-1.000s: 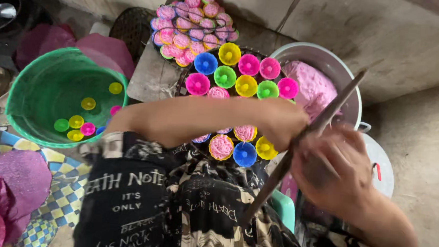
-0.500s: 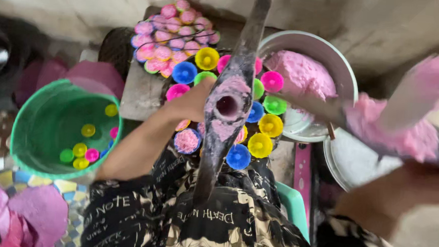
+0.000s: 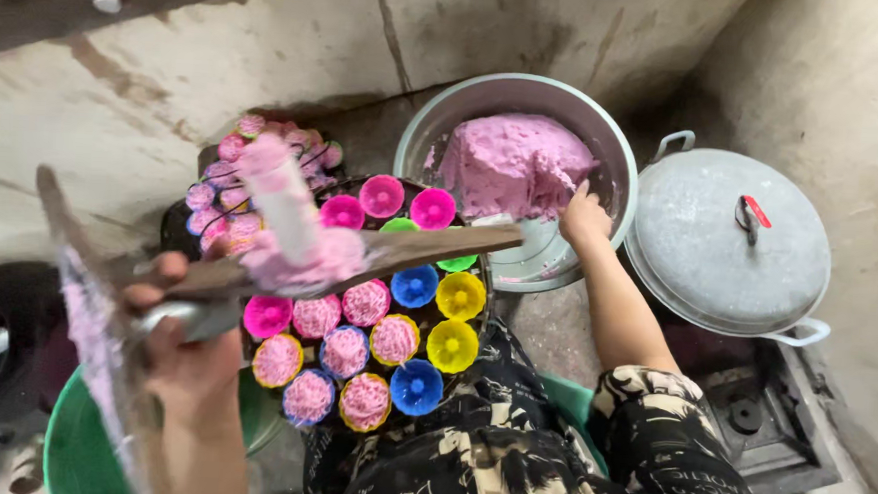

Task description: The person sits and scoops pink paste from a basin, packs it into a wooden hand mold with a white tube, presses the mold, and extrudes the shaped paste onto flower-shaped decorations arranged in colorful plastic cups on a tray. They repeat the cycle, occasionally scraping excess paste and repositioning the tray.

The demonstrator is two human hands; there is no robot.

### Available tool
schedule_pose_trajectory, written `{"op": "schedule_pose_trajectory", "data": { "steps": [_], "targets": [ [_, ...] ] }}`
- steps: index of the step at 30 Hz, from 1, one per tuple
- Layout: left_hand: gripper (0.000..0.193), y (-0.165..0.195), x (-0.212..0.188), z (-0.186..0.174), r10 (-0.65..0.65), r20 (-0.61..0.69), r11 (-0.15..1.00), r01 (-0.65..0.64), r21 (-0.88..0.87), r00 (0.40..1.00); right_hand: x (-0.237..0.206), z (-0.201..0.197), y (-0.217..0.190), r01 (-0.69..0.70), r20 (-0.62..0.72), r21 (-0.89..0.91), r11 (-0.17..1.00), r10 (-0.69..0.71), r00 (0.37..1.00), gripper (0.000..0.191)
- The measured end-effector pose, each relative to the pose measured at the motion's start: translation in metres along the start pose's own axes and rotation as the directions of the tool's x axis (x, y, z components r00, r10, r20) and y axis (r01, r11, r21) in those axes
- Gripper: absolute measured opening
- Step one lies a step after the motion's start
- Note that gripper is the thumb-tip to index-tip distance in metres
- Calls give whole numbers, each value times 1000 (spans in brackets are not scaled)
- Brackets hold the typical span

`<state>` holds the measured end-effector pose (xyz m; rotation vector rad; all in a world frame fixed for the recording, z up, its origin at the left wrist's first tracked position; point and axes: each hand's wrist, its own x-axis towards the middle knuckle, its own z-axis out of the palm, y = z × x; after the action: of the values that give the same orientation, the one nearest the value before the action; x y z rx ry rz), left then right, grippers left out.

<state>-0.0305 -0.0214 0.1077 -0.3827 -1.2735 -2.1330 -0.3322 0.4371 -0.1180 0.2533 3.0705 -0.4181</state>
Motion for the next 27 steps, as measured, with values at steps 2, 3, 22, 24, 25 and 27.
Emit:
{"op": "schedule_pose_trajectory", "data": {
  "steps": [2, 3, 22, 24, 25, 27],
  "targets": [
    [21, 3, -1, -7, -23, 14, 1000, 23, -20, 1000, 13, 20, 25, -16, 145, -34, 999, 21, 989, 30],
    [20, 5, -1, -11, -25, 12, 1000, 25, -15, 1000, 14, 22, 32, 40, 129, -43, 998, -34, 991, 31],
    [20, 12, -10, 13, 17, 52, 997, -21, 72, 998, 48, 42, -25, 712, 261, -313, 629, -664, 701, 21],
    [18, 18, -14, 15, 18, 42, 997, -21, 79, 999, 38, 45, -24, 699, 309, -264, 664, -628, 714, 22],
    [17, 18, -16, 17, 25, 30, 997, -27, 73, 999, 33, 45, -22, 685, 358, -252, 683, -592, 722, 22],
    [17, 23, -20, 21, 21, 16, 997, -22, 76, 1000, 25, 45, -18, 663, 417, -214, 717, -547, 726, 26]
  ]
}}
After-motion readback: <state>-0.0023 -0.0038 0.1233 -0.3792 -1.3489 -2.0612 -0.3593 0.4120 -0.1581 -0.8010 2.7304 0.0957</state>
